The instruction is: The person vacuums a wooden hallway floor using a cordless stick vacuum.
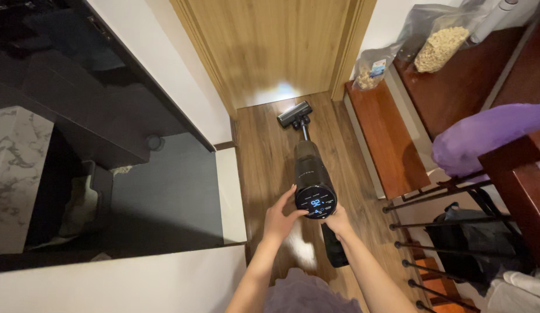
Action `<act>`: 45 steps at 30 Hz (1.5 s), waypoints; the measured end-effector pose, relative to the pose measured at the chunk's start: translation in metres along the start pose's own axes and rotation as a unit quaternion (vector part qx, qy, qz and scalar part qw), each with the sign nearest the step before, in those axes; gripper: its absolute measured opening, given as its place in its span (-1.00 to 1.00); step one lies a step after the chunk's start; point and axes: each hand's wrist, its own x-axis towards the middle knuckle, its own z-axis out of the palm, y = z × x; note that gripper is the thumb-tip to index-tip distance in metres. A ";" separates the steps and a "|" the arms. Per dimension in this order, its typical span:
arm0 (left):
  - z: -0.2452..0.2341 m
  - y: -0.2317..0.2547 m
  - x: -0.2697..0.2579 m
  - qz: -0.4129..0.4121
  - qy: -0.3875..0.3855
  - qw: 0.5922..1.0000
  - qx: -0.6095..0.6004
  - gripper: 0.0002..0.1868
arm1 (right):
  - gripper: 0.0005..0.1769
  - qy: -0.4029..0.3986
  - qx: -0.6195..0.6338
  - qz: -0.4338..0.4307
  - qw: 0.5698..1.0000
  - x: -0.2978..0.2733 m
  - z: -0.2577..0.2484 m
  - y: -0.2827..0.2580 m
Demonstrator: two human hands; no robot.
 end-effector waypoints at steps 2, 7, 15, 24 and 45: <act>0.000 0.003 0.010 0.010 -0.002 1.000 0.026 -0.17 | -0.59 -0.008 0.031 -0.002 0.999 0.005 0.002 -0.001; 0.006 0.004 0.032 0.018 -0.017 0.999 0.023 -0.20 | -0.61 0.002 0.042 0.026 0.999 0.021 0.010 -0.005; 0.009 0.002 0.057 0.048 -0.040 0.994 0.089 -0.22 | -0.55 0.000 0.112 -0.005 0.994 0.036 0.023 -0.004; 0.012 -0.006 0.066 0.058 -0.042 0.995 0.070 -0.22 | -0.56 -0.002 0.139 0.034 0.990 0.042 0.030 0.001; 0.023 -0.006 0.031 0.073 -0.056 0.993 0.067 -0.25 | -0.55 -0.012 0.155 0.095 0.983 0.006 0.011 0.013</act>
